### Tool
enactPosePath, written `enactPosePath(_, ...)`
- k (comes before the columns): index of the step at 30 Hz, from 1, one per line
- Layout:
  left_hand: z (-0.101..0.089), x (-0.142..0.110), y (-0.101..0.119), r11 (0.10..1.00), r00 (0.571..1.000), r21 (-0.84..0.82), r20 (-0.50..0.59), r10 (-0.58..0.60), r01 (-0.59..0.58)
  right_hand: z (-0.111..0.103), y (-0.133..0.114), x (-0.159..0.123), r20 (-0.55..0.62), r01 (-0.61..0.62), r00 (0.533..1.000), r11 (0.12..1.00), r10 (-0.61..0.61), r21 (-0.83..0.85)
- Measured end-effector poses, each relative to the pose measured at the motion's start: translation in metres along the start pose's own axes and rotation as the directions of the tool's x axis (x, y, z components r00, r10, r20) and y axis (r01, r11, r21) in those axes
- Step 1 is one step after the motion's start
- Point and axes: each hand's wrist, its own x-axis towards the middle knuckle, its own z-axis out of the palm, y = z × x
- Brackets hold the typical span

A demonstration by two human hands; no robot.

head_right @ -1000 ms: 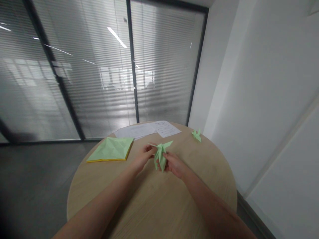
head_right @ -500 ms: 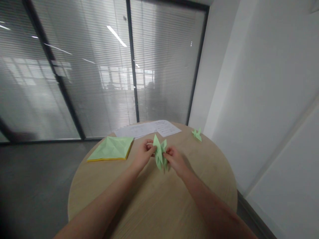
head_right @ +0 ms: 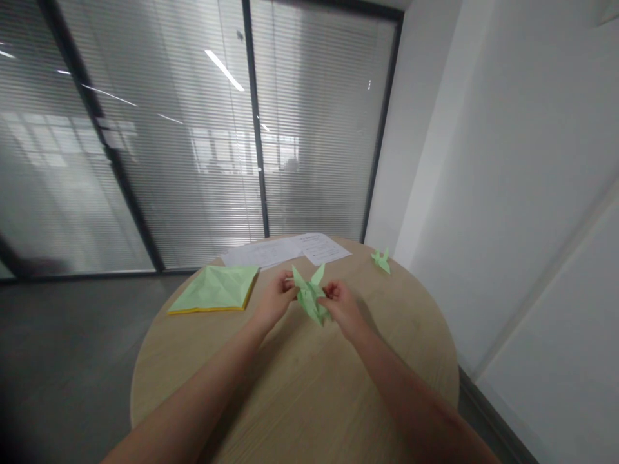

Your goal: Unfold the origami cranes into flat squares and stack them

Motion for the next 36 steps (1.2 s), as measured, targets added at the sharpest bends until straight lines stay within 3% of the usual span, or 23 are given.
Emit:
enactPosePath(4, 0.000, -0.001, 0.000, 0.980, 0.995, 0.173, -0.013, 0.101, -0.097, -0.002, 0.003, 0.003, -0.002, -0.025, 1.000, 0.998, 0.025, 0.051)
enactPosePath(8, -0.002, -0.001, -0.002, 0.962, 0.992, 0.255, -0.050, 0.114, -0.098, -0.002, 0.000, 0.003, 0.068, -0.104, 0.993, 0.975, 0.092, 0.199)
enactPosePath(16, -0.001, 0.001, 0.001, 0.999, 0.999, -0.031, -0.051, 0.005, -0.007, -0.003, -0.008, 0.004, 0.135, -0.217, 0.974, 0.911, 0.180, 0.350)
enactPosePath(19, -0.001, 0.000, 0.002, 0.995, 0.995, -0.100, -0.102, -0.007, -0.004, -0.004, -0.006, 0.004, 0.150, -0.242, 0.968, 0.905, 0.201, 0.349)
enactPosePath(26, -0.002, 0.001, -0.003, 0.997, 0.994, 0.041, -0.082, 0.065, -0.062, -0.003, 0.000, 0.002, 0.118, -0.198, 0.979, 0.914, 0.166, 0.353)
enactPosePath(32, 0.002, -0.002, -0.005, 0.998, 0.997, -0.013, -0.044, -0.058, 0.057, -0.004, 0.005, 0.005, 0.114, -0.167, 0.984, 0.914, 0.134, 0.370)
enactPosePath(36, 0.004, -0.004, -0.006, 0.997, 0.997, -0.033, -0.009, -0.070, 0.070, -0.005, 0.009, 0.007, 0.093, -0.173, 0.984, 0.919, 0.150, 0.354)
